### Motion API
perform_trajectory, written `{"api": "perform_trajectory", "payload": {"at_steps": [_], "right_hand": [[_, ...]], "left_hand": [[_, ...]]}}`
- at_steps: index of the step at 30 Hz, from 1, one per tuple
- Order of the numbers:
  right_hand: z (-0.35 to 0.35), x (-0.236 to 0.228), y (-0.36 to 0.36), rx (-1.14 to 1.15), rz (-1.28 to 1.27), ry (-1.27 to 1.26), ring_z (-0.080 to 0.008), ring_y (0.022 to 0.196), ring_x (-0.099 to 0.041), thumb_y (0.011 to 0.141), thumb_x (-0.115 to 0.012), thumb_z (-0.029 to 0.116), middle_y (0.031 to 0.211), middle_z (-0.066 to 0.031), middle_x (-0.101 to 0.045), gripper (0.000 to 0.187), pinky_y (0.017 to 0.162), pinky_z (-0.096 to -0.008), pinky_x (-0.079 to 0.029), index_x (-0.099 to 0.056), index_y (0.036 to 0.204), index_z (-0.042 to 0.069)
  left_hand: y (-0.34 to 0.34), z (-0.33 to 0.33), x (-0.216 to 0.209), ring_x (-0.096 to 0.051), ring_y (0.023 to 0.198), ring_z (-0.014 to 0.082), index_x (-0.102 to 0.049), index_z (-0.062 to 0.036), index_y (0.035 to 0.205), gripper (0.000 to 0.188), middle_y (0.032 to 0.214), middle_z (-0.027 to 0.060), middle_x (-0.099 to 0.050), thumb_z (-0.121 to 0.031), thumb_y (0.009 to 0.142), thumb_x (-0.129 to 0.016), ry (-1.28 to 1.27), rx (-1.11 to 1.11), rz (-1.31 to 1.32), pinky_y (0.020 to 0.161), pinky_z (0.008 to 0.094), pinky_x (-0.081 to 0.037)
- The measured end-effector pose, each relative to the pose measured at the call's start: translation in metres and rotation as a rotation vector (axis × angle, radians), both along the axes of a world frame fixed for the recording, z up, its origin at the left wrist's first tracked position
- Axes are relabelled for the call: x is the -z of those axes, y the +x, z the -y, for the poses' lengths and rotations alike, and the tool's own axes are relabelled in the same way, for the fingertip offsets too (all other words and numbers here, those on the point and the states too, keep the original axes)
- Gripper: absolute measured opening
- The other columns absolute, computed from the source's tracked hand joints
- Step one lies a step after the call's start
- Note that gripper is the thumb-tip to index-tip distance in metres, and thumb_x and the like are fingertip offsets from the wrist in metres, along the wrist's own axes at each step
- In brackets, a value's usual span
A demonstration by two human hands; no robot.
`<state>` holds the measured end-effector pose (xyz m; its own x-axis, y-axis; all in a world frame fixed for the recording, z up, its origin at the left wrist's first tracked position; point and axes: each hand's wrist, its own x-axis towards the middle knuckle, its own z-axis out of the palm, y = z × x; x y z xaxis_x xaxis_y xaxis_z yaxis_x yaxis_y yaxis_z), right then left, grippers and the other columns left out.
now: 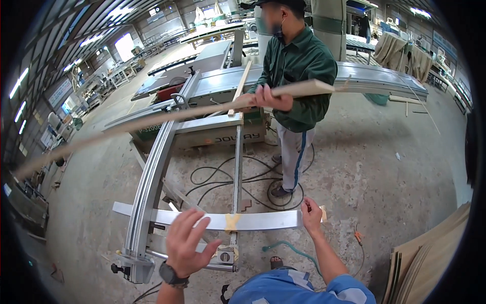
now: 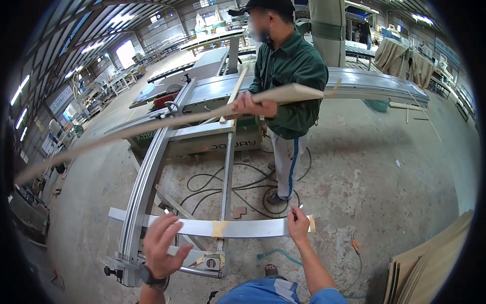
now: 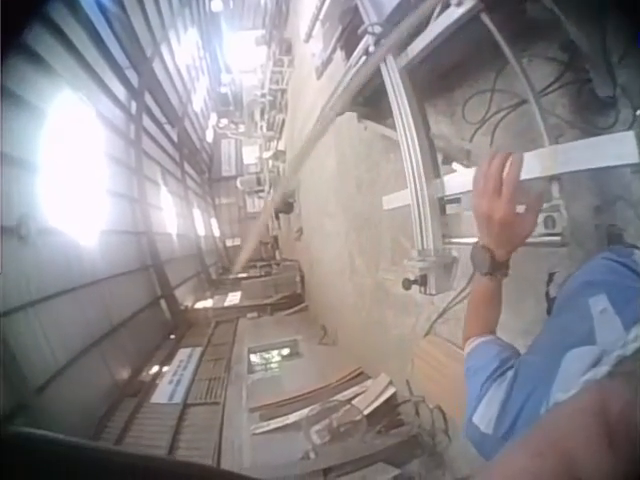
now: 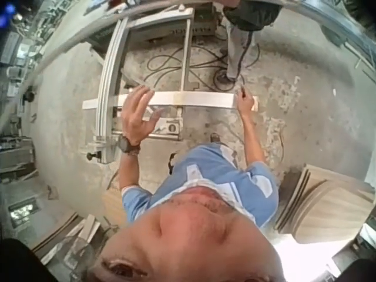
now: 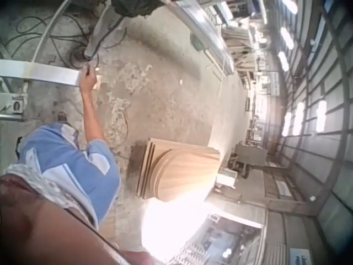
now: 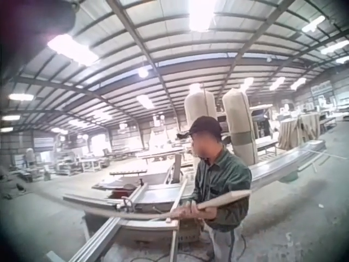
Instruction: Operating a sliding table saw to cut wooden panels in a manufacturing environment.
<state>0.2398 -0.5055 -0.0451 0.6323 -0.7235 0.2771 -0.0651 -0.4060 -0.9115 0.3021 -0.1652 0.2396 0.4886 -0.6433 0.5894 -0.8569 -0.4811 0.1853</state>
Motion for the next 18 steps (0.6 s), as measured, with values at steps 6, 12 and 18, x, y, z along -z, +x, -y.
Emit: {"api": "perform_trajectory", "payload": {"at_steps": [6, 12, 18], "right_hand": [[-0.002, 0.002, 0.0, 0.006, 0.009, -0.042, -0.0175, 0.072, -0.065, 0.083, -0.062, 0.012, 0.082, -0.0115, -0.066, 0.024, 0.066, -0.0282, -0.051, -0.063, 0.104, 0.001], [0.001, 0.004, -0.004, 0.023, -0.001, -0.106, -0.0168, 0.069, -0.063, 0.08, -0.064, 0.008, 0.081, -0.0101, -0.066, 0.024, 0.063, -0.0271, -0.05, -0.064, 0.102, 0.0], [-0.008, 0.005, 0.001, 0.042, -0.02, -0.167, -0.0155, 0.067, -0.063, 0.079, -0.064, 0.007, 0.079, -0.0093, -0.065, 0.022, 0.061, -0.0265, -0.05, -0.065, 0.101, 0.002]], "left_hand": [[-0.006, -0.01, 0.074, -0.06, 0.097, 0.0322, -0.06, -0.0018, 0.108, 0.04, 0.106, 0.0158, -0.061, -0.017, 0.074, -0.073, -0.123, -0.024, -0.362, 0.082, 0.0375, -0.049], [-0.021, -0.028, 0.126, -0.06, 0.098, 0.0336, -0.061, -0.0016, 0.109, 0.034, 0.107, 0.0176, -0.062, -0.016, 0.079, -0.069, -0.257, -0.068, -0.601, 0.083, 0.0368, -0.049], [-0.028, -0.047, 0.158, -0.06, 0.101, 0.0324, -0.062, -0.0008, 0.108, 0.031, 0.107, 0.0173, -0.063, -0.015, 0.081, -0.066, -0.307, -0.075, -0.692, 0.086, 0.036, -0.047]]}}
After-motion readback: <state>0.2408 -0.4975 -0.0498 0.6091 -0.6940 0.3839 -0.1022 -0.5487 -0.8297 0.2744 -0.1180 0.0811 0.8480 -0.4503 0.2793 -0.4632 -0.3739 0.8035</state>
